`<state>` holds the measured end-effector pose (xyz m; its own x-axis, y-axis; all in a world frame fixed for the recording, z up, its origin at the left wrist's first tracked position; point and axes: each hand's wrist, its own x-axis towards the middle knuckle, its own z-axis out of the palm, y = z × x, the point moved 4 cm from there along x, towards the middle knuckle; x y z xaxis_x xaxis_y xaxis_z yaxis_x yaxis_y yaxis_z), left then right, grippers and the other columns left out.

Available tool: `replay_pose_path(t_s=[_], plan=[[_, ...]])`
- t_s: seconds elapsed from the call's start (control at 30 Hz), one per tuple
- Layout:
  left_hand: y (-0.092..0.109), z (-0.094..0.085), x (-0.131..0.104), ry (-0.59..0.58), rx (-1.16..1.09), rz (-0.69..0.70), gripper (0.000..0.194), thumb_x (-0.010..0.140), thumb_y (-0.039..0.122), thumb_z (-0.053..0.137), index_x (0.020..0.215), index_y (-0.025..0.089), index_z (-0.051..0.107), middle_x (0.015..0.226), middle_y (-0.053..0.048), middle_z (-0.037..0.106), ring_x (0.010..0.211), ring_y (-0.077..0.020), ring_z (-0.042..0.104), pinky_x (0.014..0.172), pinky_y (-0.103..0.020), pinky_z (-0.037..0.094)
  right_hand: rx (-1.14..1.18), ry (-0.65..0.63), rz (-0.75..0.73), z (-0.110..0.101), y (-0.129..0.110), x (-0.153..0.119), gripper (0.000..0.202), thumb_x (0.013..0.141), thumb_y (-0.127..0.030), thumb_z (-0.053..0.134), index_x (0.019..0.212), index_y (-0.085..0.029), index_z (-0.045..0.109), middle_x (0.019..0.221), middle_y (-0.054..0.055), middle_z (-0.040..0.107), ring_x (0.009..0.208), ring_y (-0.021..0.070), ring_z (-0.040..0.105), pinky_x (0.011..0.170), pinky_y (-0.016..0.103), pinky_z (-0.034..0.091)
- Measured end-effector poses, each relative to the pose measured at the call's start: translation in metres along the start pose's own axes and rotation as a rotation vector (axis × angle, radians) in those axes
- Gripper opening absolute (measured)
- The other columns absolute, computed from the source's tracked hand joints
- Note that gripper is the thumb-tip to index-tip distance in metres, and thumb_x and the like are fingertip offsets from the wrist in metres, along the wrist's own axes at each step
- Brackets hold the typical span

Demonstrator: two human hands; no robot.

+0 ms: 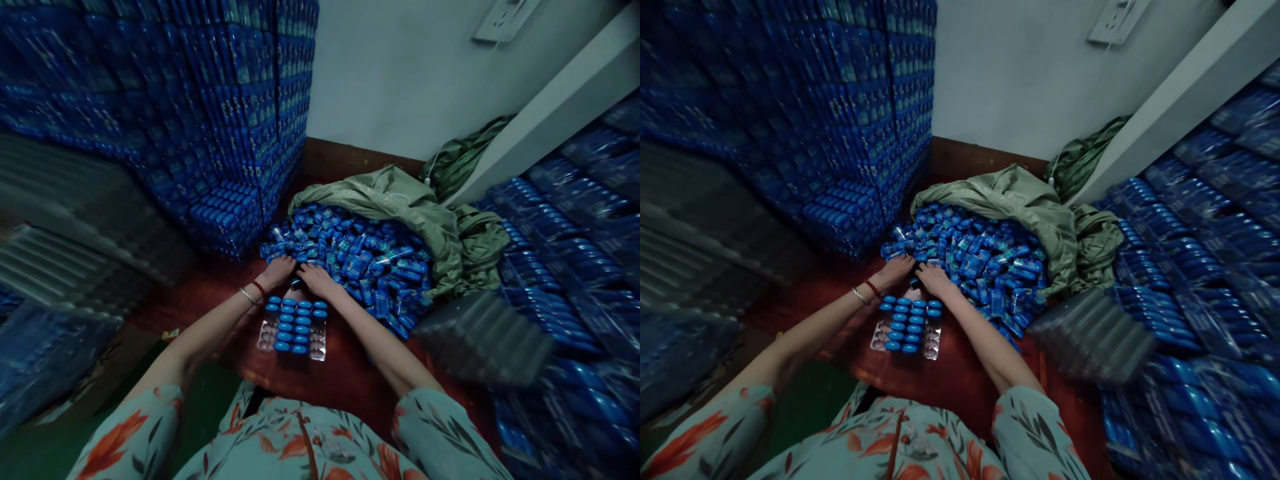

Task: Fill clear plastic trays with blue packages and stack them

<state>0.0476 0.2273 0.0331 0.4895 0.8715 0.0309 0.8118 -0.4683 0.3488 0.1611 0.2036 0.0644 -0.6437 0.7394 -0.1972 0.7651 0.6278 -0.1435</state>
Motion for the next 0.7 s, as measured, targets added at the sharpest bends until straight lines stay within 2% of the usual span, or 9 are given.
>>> replay_pose_path(t_s=[0.1,0.17,0.23,0.3,0.37,0.43,0.53,0.63,0.7], plan=[[-0.01,-0.008,-0.01,0.0,-0.058,-0.016,0.024,0.082,0.005,0.044,0.102,0.011,0.056,0.099,-0.015,0.063,0.091,-0.0226,0.061,0.081,-0.035,0.049,0.029,0.028,-0.015,0.002,0.006,-0.011,0.04,0.085,-0.005,0.04,0.12,-0.017,0.056,0.115,0.012,0.059,0.111,0.0208,0.051,0.092,0.033,0.039],[-0.019,-0.018,-0.029,0.027,-0.108,-0.032,0.03,0.085,0.009,0.041,0.113,0.014,0.05,0.105,-0.012,0.063,0.092,-0.0192,0.061,0.08,-0.031,0.049,0.156,0.143,0.012,-0.001,0.014,-0.036,0.041,0.087,-0.008,0.039,0.126,-0.017,0.049,0.117,0.011,0.058,0.11,0.0194,0.053,0.091,0.032,0.041],[-0.027,-0.029,-0.06,0.151,-0.246,-0.103,0.031,0.088,0.016,0.039,0.119,0.015,0.045,0.106,-0.009,0.063,0.09,-0.0162,0.062,0.079,-0.028,0.05,0.401,0.35,0.093,-0.006,0.026,-0.072,0.038,0.089,-0.017,0.042,0.127,-0.019,0.045,0.115,0.009,0.06,0.104,0.0191,0.057,0.087,0.032,0.044],[-0.035,-0.037,-0.1,0.362,-0.471,-0.229,0.027,0.088,0.025,0.042,0.113,0.015,0.048,0.099,-0.007,0.064,0.085,-0.0149,0.062,0.076,-0.027,0.05,0.627,0.506,0.201,-0.004,0.037,-0.115,0.031,0.086,-0.028,0.051,0.117,-0.02,0.051,0.103,0.006,0.064,0.09,0.0193,0.061,0.079,0.032,0.048],[-0.037,-0.037,-0.14,0.532,-0.672,-0.344,0.024,0.084,0.032,0.051,0.101,0.015,0.056,0.09,-0.005,0.065,0.082,-0.0152,0.061,0.074,-0.027,0.05,0.747,0.519,0.275,0.004,0.038,-0.151,0.026,0.082,-0.036,0.058,0.103,-0.02,0.058,0.09,0.003,0.065,0.079,0.0182,0.062,0.072,0.03,0.049],[-0.031,-0.029,-0.172,0.613,-0.787,-0.408,0.024,0.079,0.034,0.059,0.093,0.015,0.06,0.087,-0.004,0.064,0.081,-0.0158,0.061,0.075,-0.027,0.05,0.804,0.51,0.291,0.014,0.03,-0.174,0.022,0.082,-0.038,0.058,0.096,-0.021,0.061,0.089,0.003,0.066,0.081,0.0184,0.062,0.074,0.03,0.049],[-0.012,-0.012,-0.192,0.67,-0.819,-0.399,0.02,0.074,0.032,0.067,0.087,0.016,0.065,0.089,-0.004,0.063,0.085,-0.0165,0.06,0.077,-0.028,0.05,0.784,0.548,0.262,0.029,0.008,-0.18,0.019,0.086,-0.032,0.053,0.1,-0.022,0.062,0.095,0.004,0.066,0.089,0.0189,0.061,0.081,0.032,0.049],[0.007,0.003,-0.189,0.677,-0.746,-0.319,0.016,0.076,0.028,0.065,0.089,0.018,0.066,0.09,-0.003,0.063,0.085,-0.016,0.06,0.076,-0.028,0.05,0.71,0.61,0.196,0.042,-0.014,-0.164,0.021,0.09,-0.025,0.046,0.108,-0.023,0.058,0.098,0.005,0.063,0.09,0.0182,0.06,0.082,0.032,0.049],[0.016,0.01,-0.185,0.657,-0.675,-0.253,0.015,0.081,0.025,0.061,0.094,0.019,0.065,0.09,-0.004,0.063,0.083,-0.0153,0.06,0.075,-0.027,0.05,0.648,0.605,0.113,0.049,-0.022,-0.155,0.024,0.092,-0.021,0.043,0.113,-0.022,0.055,0.096,0.006,0.061,0.089,0.0178,0.059,0.08,0.032,0.049]])
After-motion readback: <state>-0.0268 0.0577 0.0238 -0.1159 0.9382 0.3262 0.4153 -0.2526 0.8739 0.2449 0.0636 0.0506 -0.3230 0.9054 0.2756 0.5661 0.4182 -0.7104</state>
